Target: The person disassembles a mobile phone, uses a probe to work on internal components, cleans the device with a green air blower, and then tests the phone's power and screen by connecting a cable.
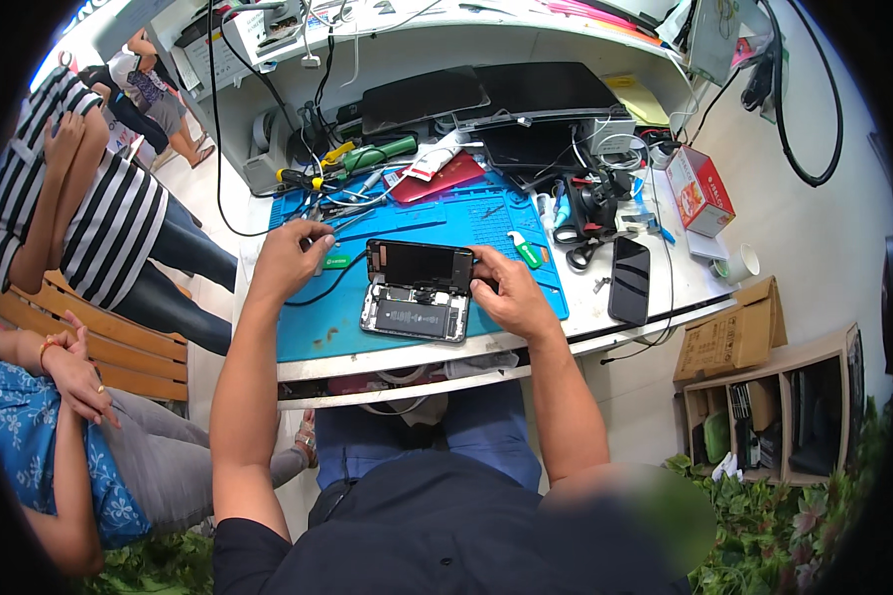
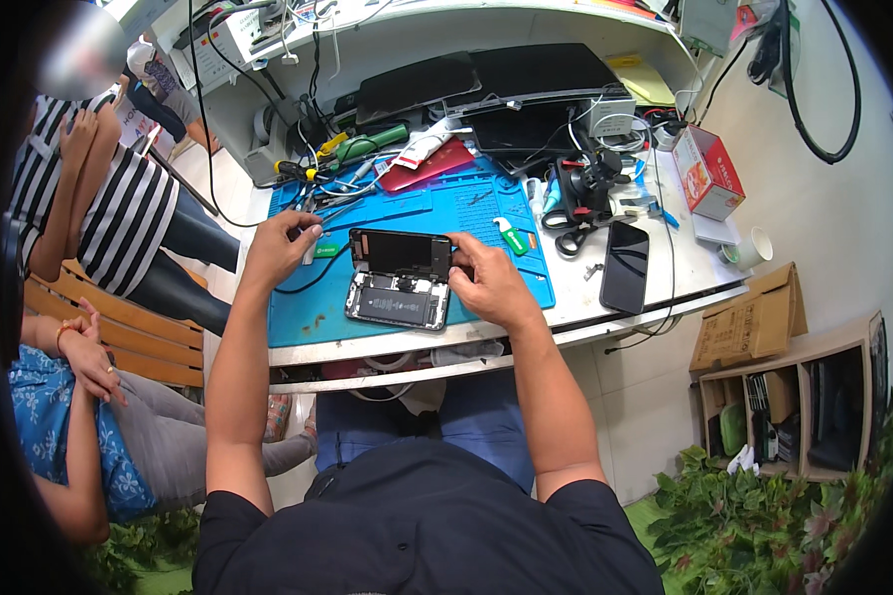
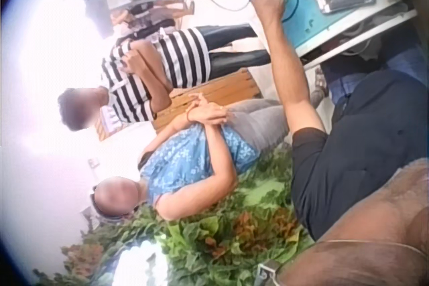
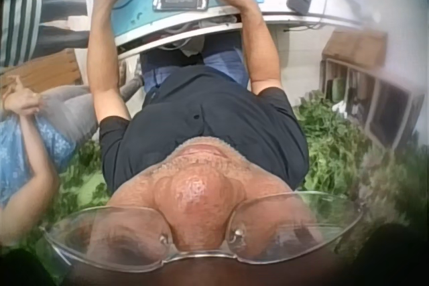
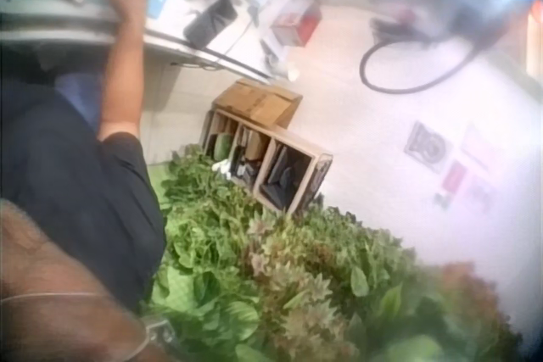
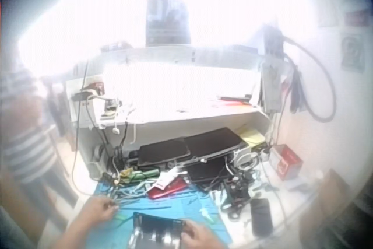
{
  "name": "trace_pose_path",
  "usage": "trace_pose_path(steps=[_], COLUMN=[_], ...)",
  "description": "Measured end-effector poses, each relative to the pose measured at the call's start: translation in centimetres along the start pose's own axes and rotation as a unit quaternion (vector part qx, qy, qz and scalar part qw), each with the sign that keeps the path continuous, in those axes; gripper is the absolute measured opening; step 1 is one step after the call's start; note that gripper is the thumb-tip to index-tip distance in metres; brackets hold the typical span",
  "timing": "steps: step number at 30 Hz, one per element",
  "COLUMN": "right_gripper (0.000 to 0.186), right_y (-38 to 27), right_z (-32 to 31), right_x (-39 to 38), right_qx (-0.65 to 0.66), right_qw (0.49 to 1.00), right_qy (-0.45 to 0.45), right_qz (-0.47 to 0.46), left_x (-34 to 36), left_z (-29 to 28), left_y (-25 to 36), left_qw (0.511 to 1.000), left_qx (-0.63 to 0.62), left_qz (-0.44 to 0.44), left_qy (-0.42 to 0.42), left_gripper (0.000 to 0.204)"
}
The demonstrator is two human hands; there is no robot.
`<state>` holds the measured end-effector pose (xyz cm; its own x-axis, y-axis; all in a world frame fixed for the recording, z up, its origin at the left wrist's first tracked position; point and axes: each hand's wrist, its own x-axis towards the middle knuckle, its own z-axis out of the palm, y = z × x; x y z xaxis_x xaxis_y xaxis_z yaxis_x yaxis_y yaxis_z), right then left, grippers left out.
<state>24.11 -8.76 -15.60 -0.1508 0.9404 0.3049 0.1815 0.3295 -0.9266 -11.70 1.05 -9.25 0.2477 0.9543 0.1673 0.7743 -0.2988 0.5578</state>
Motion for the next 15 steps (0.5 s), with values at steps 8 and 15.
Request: trace_pose_path(steps=[8, 15], right_gripper=[0.032, 0.03], right_y=[0.6, 1.0], right_z=[-0.7, -1.4], right_x=[0.1, 0.6], right_qx=[-0.004, 0.155], right_qw=[0.999, 0.985], right_qy=[-0.021, -0.026], right_qz=[0.04, 0.074], left_x=[-1.4, -1.6], left_z=[3.5, 3.8], left_y=[1.2, 1.8], left_qw=[0.945, 0.925], left_qx=[-0.29, -0.347], left_qz=[-0.013, -0.05], left_qy=[-0.148, -0.144], left_gripper=[0.041, 0.037])
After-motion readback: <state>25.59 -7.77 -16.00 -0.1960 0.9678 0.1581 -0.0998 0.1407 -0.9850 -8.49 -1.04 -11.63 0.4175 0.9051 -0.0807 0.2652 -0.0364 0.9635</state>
